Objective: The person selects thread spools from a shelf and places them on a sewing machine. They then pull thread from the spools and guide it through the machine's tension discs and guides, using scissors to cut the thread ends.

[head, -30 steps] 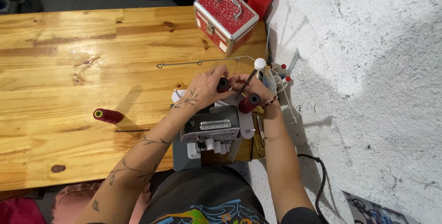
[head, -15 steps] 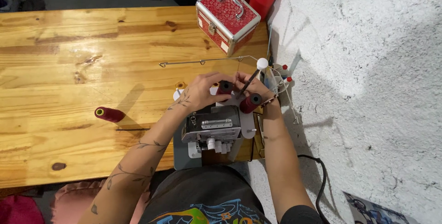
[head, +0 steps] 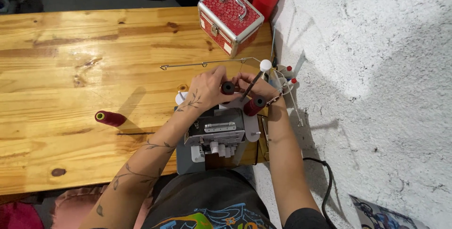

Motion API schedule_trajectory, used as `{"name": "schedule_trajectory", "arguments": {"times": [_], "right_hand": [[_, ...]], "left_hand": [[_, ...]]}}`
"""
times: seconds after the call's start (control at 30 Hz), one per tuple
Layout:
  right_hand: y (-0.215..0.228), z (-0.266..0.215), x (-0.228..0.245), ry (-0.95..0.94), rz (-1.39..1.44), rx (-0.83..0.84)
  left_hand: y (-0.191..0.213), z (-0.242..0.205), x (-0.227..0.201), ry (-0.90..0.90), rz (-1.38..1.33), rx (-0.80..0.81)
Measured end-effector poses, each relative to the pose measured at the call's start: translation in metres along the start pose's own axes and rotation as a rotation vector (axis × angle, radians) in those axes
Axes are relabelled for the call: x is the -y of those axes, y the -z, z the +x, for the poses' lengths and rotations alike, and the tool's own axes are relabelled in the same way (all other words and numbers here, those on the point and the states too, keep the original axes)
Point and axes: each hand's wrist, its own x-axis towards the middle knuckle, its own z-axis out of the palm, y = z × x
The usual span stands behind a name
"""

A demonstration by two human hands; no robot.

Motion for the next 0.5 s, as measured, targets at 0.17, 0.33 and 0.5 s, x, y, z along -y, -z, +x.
{"name": "schedule_trajectory", "arguments": {"times": [0.17,0.33,0.5], "right_hand": [[-0.034,-0.017,0.033,0.016,-0.074,-0.059],[-0.067,-0.036,0.07,0.064,-0.079,-0.109],[-0.088,-0.046,0.082,0.123,-0.043,-0.091]], "left_hand": [[-0.011,-0.001,0.009,0.021,-0.014,-0.018],[-0.009,-0.001,0.005,0.031,-0.056,-0.021],[-0.008,-0.001,0.002,0.037,-0.024,-0.006]]}}
